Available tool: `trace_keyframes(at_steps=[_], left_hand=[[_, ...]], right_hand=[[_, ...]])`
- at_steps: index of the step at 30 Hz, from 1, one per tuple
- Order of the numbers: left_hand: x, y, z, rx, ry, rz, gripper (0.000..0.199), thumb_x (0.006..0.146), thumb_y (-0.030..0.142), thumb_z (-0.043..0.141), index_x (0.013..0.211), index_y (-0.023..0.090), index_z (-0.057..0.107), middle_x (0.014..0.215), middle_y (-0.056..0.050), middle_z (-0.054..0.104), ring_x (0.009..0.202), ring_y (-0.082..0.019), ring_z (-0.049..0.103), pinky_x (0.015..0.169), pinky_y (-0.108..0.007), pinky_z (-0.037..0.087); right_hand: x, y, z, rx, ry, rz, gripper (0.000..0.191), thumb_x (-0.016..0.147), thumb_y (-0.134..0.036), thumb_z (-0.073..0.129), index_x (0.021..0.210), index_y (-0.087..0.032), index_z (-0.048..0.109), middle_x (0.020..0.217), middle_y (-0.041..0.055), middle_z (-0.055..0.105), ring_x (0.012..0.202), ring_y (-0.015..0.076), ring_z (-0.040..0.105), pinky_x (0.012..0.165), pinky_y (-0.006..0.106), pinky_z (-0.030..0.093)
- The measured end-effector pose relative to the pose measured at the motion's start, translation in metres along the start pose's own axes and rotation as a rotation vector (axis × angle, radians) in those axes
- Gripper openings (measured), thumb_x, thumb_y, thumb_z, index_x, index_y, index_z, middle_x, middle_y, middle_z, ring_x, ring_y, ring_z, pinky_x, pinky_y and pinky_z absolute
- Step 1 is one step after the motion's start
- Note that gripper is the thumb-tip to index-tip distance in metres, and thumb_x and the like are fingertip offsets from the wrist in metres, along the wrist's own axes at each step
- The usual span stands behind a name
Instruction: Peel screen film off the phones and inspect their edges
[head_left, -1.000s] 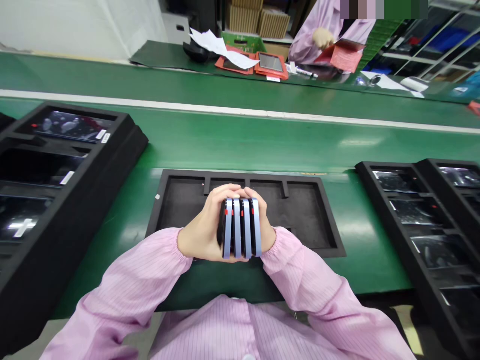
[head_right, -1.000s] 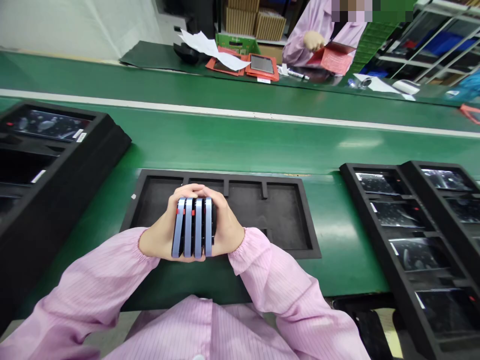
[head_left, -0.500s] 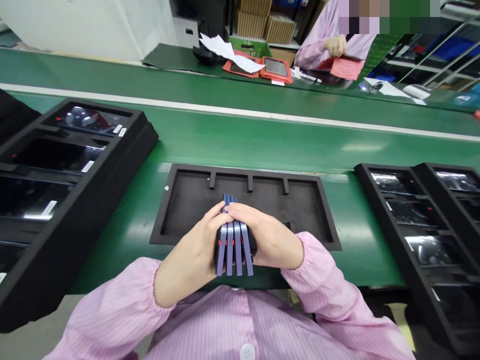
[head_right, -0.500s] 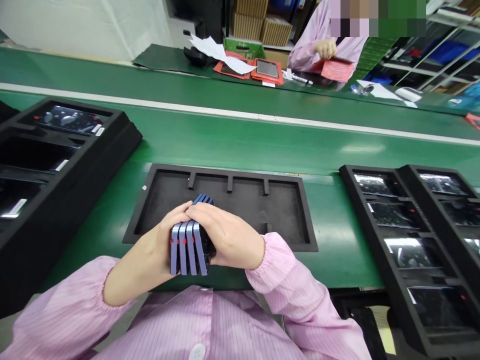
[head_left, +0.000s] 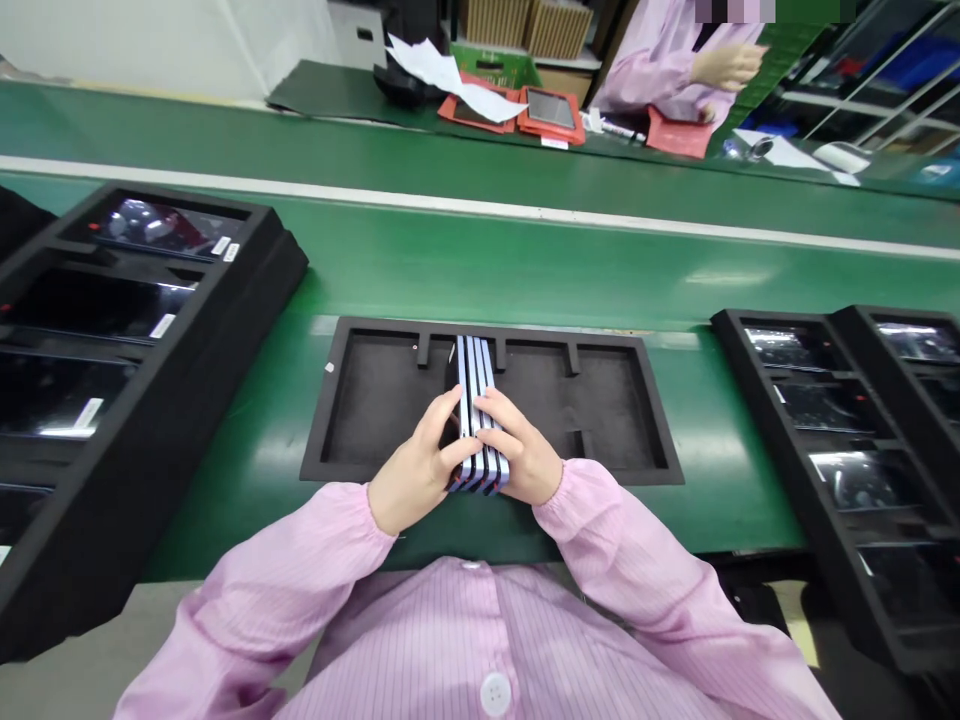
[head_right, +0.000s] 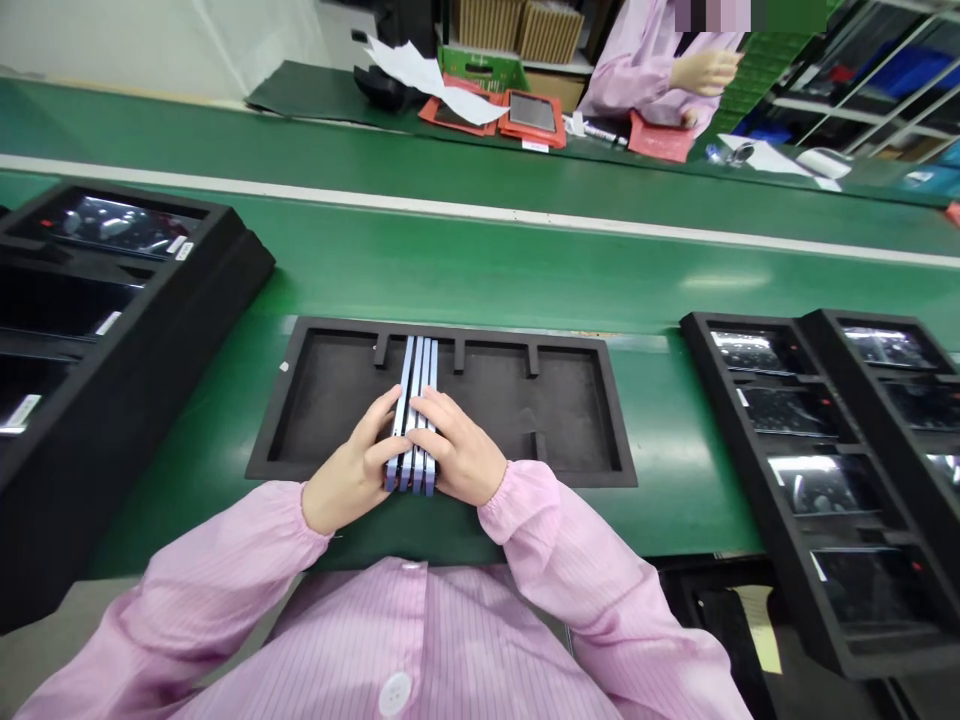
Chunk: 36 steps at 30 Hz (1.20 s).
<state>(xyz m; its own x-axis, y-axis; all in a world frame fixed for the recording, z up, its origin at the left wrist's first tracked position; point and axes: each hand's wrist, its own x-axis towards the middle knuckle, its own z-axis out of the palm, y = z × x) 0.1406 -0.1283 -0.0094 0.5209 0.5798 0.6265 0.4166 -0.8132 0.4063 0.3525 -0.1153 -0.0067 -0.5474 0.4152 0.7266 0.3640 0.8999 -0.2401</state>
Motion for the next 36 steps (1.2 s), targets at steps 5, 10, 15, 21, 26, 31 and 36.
trace_keyframes(at_steps=[5, 10, 15, 21, 26, 31, 36], left_hand=[[-0.001, 0.000, -0.003, -0.039, -0.039, 0.056, 0.055, 0.083, -0.003, 0.060, 0.129, 0.023, 0.044, 0.167, -0.021, 0.018, 0.155, -0.038, 0.032, 0.104, -0.059, 0.060], [-0.005, 0.004, -0.005, -0.137, -0.101, -0.018, 0.070, 0.070, 0.008, 0.068, 0.131, 0.024, 0.038, 0.163, -0.024, 0.019, 0.151, -0.047, 0.030, 0.106, -0.071, 0.051], [-0.011, 0.003, -0.008, -0.213, -0.151, -0.052, 0.076, 0.073, 0.029, 0.070, 0.139, 0.025, 0.032, 0.162, -0.023, 0.019, 0.150, -0.048, 0.030, 0.108, -0.071, 0.045], [0.017, -0.004, -0.023, -0.241, -0.095, -0.153, 0.053, 0.088, 0.053, 0.060, 0.131, 0.023, 0.051, 0.145, -0.017, 0.048, 0.128, -0.038, 0.053, 0.108, -0.055, 0.045], [0.064, -0.023, -0.001, -0.433, 0.249, -0.592, 0.029, 0.102, 0.044, 0.046, 0.116, 0.022, 0.058, 0.124, -0.010, 0.060, 0.123, -0.027, 0.053, 0.113, -0.044, 0.039], [0.097, -0.047, 0.031, -0.831, 0.400, -1.040, 0.030, 0.094, 0.036, 0.057, 0.120, 0.021, 0.054, 0.130, -0.010, 0.059, 0.131, -0.025, 0.055, 0.117, -0.040, 0.041], [0.098, -0.047, 0.029, -0.971, 0.450, -1.037, 0.021, 0.092, 0.034, 0.054, 0.100, 0.018, 0.065, 0.111, -0.008, 0.069, 0.114, -0.022, 0.066, 0.106, -0.033, 0.051]], right_hand=[[-0.010, -0.027, -0.007, 0.063, -0.086, 0.291, 0.072, 0.087, -0.018, 0.070, 0.149, -0.021, 0.034, 0.168, 0.0250, 0.021, 0.160, 0.0371, 0.026, 0.113, 0.062, 0.052], [-0.016, -0.039, 0.002, 0.170, -0.119, 0.387, 0.100, 0.080, -0.020, 0.075, 0.162, -0.024, 0.018, 0.173, 0.0210, 0.006, 0.162, 0.0387, 0.017, 0.118, 0.061, 0.047], [-0.016, -0.037, -0.009, 0.277, -0.202, 0.401, 0.117, 0.081, -0.040, 0.084, 0.168, -0.026, 0.008, 0.174, 0.0190, -0.001, 0.163, 0.0395, 0.012, 0.124, 0.061, 0.039], [0.004, -0.007, -0.023, 0.570, -0.177, 0.765, 0.091, 0.098, -0.065, 0.058, 0.168, -0.030, 0.010, 0.167, 0.0188, 0.028, 0.134, 0.0307, 0.059, 0.106, 0.050, 0.059], [0.035, 0.023, -0.009, 0.435, -0.188, 0.950, 0.071, 0.102, -0.066, 0.044, 0.156, -0.019, 0.043, 0.150, 0.0144, 0.054, 0.140, 0.0293, 0.053, 0.124, 0.050, 0.042], [0.056, 0.039, 0.013, 0.307, -0.205, 1.058, 0.074, 0.099, -0.063, 0.053, 0.156, -0.017, 0.043, 0.153, 0.0196, 0.048, 0.145, 0.0352, 0.047, 0.125, 0.059, 0.038], [0.057, 0.032, 0.047, 0.548, 0.103, 1.134, 0.063, 0.100, -0.055, 0.048, 0.153, -0.021, 0.040, 0.161, 0.0131, 0.043, 0.154, 0.0273, 0.038, 0.132, 0.051, 0.028]])
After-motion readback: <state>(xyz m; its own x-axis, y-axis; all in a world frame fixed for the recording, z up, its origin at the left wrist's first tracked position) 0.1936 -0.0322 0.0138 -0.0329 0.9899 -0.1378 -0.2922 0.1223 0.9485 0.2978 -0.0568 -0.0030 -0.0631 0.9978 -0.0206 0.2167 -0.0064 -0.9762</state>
